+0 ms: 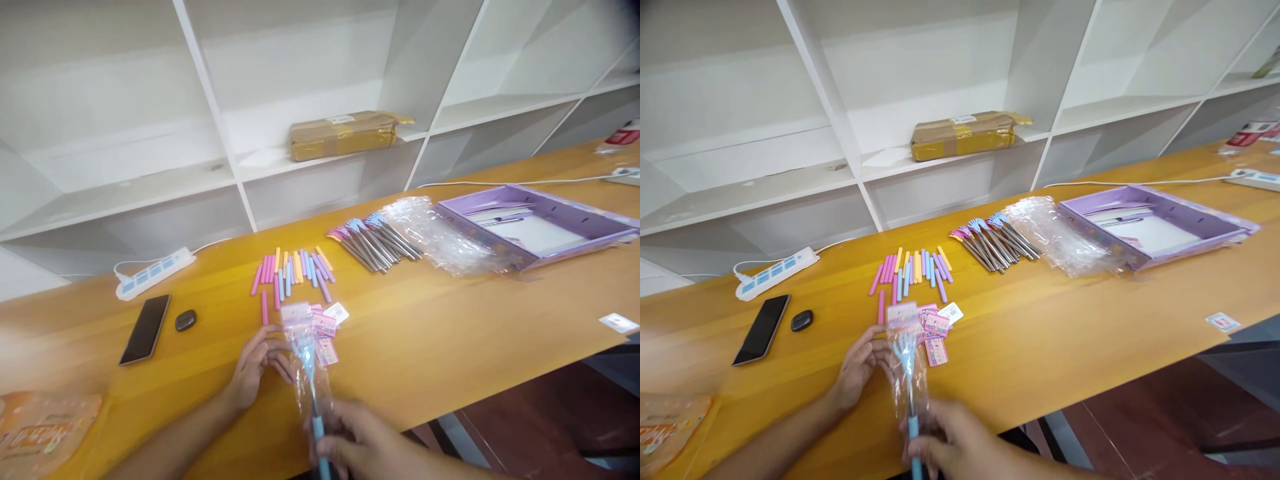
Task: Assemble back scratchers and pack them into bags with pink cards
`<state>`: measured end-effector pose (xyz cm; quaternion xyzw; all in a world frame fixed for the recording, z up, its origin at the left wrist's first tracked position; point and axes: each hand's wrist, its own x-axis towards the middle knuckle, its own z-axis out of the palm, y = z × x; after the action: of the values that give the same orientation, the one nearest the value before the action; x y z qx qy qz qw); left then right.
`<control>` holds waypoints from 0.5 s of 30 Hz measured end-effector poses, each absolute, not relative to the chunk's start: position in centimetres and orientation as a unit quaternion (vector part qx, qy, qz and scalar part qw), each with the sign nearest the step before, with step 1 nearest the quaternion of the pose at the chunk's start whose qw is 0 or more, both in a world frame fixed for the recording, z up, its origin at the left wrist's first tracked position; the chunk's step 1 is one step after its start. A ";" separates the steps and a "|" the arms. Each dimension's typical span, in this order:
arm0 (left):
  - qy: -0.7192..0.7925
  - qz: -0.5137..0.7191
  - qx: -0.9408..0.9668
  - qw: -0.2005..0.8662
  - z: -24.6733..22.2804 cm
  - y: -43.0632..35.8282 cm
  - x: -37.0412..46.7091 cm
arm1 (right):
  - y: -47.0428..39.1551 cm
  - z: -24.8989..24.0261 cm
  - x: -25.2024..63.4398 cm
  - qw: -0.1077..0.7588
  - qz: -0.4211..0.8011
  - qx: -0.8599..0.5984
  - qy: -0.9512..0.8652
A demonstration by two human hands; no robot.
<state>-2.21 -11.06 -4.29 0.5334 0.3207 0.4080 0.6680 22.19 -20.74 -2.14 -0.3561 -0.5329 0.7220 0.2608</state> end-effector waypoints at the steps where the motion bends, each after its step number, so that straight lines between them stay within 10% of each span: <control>1: 0.308 0.400 0.533 0.679 -4.4 -10.9 -2.2 | -19.5 -1.4 23.9 0.300 0.691 -0.361 -0.550; 6: 0.291 0.374 0.563 0.677 -4.5 -10.5 -2.3 | -9.7 4.5 36.9 0.443 0.307 -0.547 -0.640; 15: 0.297 0.340 0.592 0.667 -4.2 -10.9 -1.9 | 3.2 10.7 58.8 0.168 -0.072 -0.874 -0.450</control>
<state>-1.89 -10.89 -4.18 0.5924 0.2971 0.3402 0.6671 58.84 3.20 10.73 -0.8743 -0.4496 -0.0720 0.1684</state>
